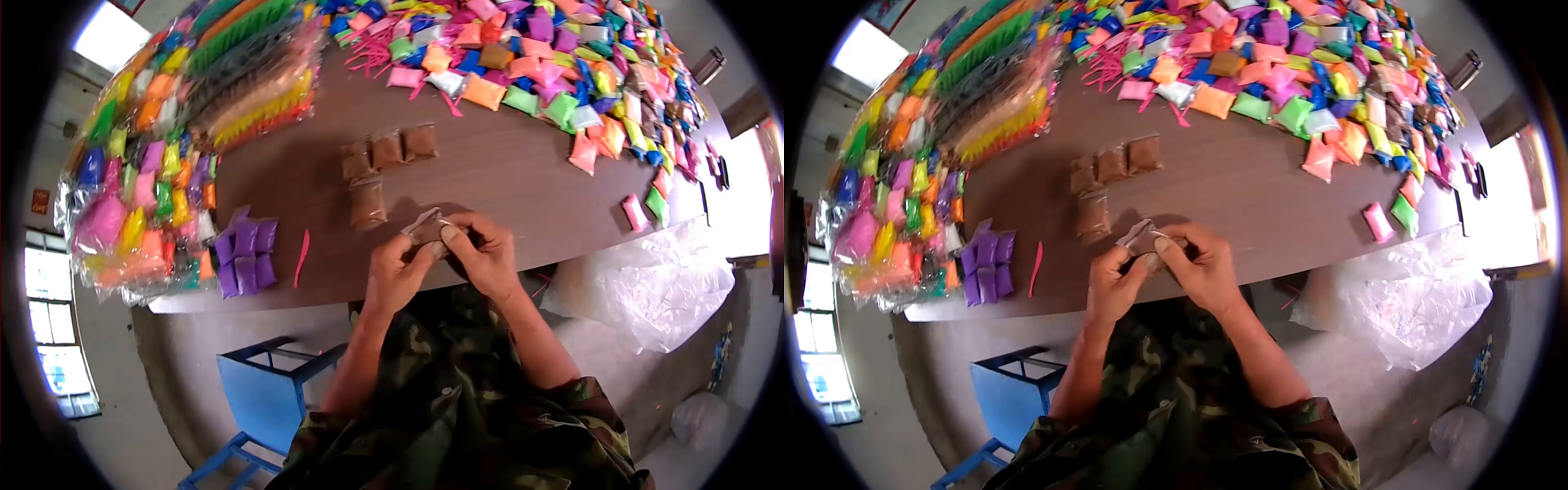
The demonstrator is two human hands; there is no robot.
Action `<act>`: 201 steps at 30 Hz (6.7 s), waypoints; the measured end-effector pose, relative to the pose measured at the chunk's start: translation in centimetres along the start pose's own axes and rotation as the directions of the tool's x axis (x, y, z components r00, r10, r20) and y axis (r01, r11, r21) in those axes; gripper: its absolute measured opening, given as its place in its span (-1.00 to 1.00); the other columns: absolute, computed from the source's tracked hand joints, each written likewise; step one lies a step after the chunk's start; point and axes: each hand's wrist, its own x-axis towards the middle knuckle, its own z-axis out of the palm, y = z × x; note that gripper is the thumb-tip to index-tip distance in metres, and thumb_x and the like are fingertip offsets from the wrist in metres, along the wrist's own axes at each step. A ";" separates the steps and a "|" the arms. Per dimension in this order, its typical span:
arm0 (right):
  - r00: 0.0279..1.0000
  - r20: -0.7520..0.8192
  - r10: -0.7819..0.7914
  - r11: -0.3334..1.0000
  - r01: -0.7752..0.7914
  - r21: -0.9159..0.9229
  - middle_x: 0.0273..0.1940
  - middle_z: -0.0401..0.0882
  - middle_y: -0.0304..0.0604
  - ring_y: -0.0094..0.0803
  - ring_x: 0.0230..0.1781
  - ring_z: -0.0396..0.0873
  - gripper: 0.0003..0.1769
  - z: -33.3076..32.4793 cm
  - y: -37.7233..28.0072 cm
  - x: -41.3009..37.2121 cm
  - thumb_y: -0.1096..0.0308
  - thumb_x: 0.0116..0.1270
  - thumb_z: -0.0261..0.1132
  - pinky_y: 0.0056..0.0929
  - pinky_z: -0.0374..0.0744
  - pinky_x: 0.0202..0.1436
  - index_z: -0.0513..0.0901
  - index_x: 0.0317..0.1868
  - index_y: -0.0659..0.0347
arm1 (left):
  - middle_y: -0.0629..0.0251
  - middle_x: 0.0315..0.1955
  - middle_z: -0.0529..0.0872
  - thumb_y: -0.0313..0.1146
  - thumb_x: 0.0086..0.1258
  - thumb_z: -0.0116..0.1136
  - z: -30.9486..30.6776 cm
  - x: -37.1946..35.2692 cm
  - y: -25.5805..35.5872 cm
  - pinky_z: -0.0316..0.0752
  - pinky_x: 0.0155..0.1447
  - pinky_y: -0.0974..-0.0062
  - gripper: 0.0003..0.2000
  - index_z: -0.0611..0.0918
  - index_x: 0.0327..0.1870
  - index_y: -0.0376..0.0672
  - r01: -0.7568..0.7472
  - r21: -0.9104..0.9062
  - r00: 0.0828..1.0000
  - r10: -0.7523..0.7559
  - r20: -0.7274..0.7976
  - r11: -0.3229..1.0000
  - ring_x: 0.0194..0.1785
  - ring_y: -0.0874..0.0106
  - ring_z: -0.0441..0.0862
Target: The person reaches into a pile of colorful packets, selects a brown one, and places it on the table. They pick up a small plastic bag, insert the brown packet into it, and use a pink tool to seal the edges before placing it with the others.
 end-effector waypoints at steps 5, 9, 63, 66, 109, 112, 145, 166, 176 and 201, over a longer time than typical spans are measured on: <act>0.997 -0.003 0.073 0.995 -0.073 -0.064 -0.22 0.73 -0.34 -0.66 -0.21 0.59 -0.79 0.7 -1.0 0.0 0.43 0.61 0.34 -0.57 0.61 -0.10 0.76 0.05 0.44 | 0.29 -0.28 0.87 -0.39 0.54 0.39 -0.2 -0.1 -0.6 0.64 -0.11 0.53 -0.77 0.79 0.07 -0.36 -0.002 -0.028 1.000 0.001 -0.024 1.000 -0.20 0.65 0.69; 0.998 -0.002 0.067 0.996 -0.067 -0.055 -0.31 0.72 -0.37 -0.72 -0.31 0.56 -0.82 0.1 0.0 -0.1 0.43 0.59 0.38 -0.61 0.56 -0.24 0.77 0.01 0.41 | 0.38 -0.31 0.83 -0.38 0.57 0.39 0.0 -0.3 -0.5 0.60 -0.13 0.58 -0.76 0.78 0.10 -0.35 -0.075 -0.033 0.997 0.075 -0.007 0.997 -0.22 0.70 0.63; 1.000 0.003 -0.030 0.997 0.030 -0.067 -0.39 0.65 -0.41 -0.74 -0.38 0.47 -0.83 0.2 -0.2 -0.5 0.39 0.62 0.40 -0.63 0.49 -0.33 0.75 -0.10 0.38 | 0.49 -0.37 0.73 -0.25 0.66 0.34 -1.0 -0.3 0.7 0.48 -0.20 0.62 -0.77 0.77 -0.09 -0.29 -0.003 -0.091 1.000 0.004 0.008 0.996 -0.28 0.70 0.55; 1.000 0.018 0.017 0.998 -0.016 -0.068 -0.39 0.64 -0.41 -0.73 -0.38 0.47 -0.82 0.1 -0.3 -0.5 0.39 0.62 0.39 -0.63 0.49 -0.34 0.75 -0.09 0.38 | 0.49 -0.38 0.73 -0.26 0.66 0.35 -1.2 -0.3 0.3 0.48 -0.20 0.62 -0.77 0.77 -0.09 -0.29 -0.009 -0.117 1.000 0.011 0.021 0.993 -0.28 0.70 0.54; 1.000 0.000 0.016 1.000 -0.016 -0.025 -0.27 0.71 -0.35 -0.68 -0.29 0.56 -0.65 0.1 0.1 -0.4 0.46 0.58 0.44 -0.61 0.59 -0.19 0.69 0.26 0.44 | 0.25 -0.48 0.77 -0.30 0.59 0.37 -0.4 -0.2 1.2 0.52 -0.29 0.48 -0.77 0.73 -0.15 -0.34 -0.013 0.071 0.999 0.010 0.042 0.997 -0.39 0.63 0.55; 1.000 0.014 -0.009 0.998 0.009 -0.058 -0.25 0.71 -0.36 -0.69 -0.27 0.55 -0.65 0.1 0.4 -0.3 0.47 0.57 0.44 -0.62 0.58 -0.17 0.69 0.26 0.43 | 0.23 -0.47 0.77 -0.34 0.60 0.35 -0.2 -0.2 0.7 0.57 -0.25 0.48 -0.80 0.71 -0.13 -0.34 -0.060 0.056 0.998 0.060 -0.005 0.997 -0.36 0.62 0.61; 0.999 -0.004 0.035 0.996 -0.035 -0.076 -0.19 0.74 -0.33 -0.66 -0.19 0.56 -0.67 -0.3 0.5 -0.2 0.41 0.55 0.49 -0.59 0.59 -0.09 0.72 0.18 0.44 | 0.39 -0.47 0.74 -0.37 0.55 0.41 -0.5 -0.2 1.3 0.49 -0.29 0.53 -0.82 0.76 -0.11 -0.33 -0.005 -0.004 1.000 0.005 0.001 1.000 -0.34 0.69 0.51; 0.997 0.068 -0.020 0.984 0.032 -0.177 -0.27 0.67 -0.39 -0.67 -0.25 0.52 -0.80 0.3 0.0 -0.2 0.42 0.58 0.43 -0.59 0.56 -0.15 0.74 0.05 0.39 | 0.40 -0.36 0.81 -0.36 0.59 0.38 -0.9 -0.3 0.5 0.54 -0.21 0.59 -0.82 0.74 -0.10 -0.34 -0.006 -0.101 1.000 0.002 -0.031 0.995 -0.27 0.70 0.59; 0.998 0.055 -0.021 0.997 0.025 -0.080 -0.23 0.72 -0.31 -0.64 -0.22 0.59 -0.77 0.4 -0.7 -0.3 0.40 0.60 0.42 -0.54 0.63 -0.11 0.72 0.07 0.44 | 0.49 -0.41 0.73 -0.36 0.58 0.38 -0.2 -0.3 1.6 0.51 -0.24 0.62 -0.84 0.74 -0.13 -0.29 -0.030 -0.198 0.998 0.017 -0.068 0.980 -0.29 0.74 0.56; 0.881 0.112 -0.461 0.299 0.272 -0.915 0.03 0.75 -0.11 -0.07 0.07 0.72 -0.74 -2.6 -1.3 -1.0 0.49 0.24 0.53 -0.14 0.61 0.21 0.78 -0.05 0.18 | 0.43 -0.34 0.74 -0.41 0.62 0.34 -0.2 -0.6 -0.8 0.50 -0.22 0.69 -0.83 0.75 0.05 -0.33 -0.098 -0.223 0.989 0.070 -0.131 0.970 -0.30 0.70 0.60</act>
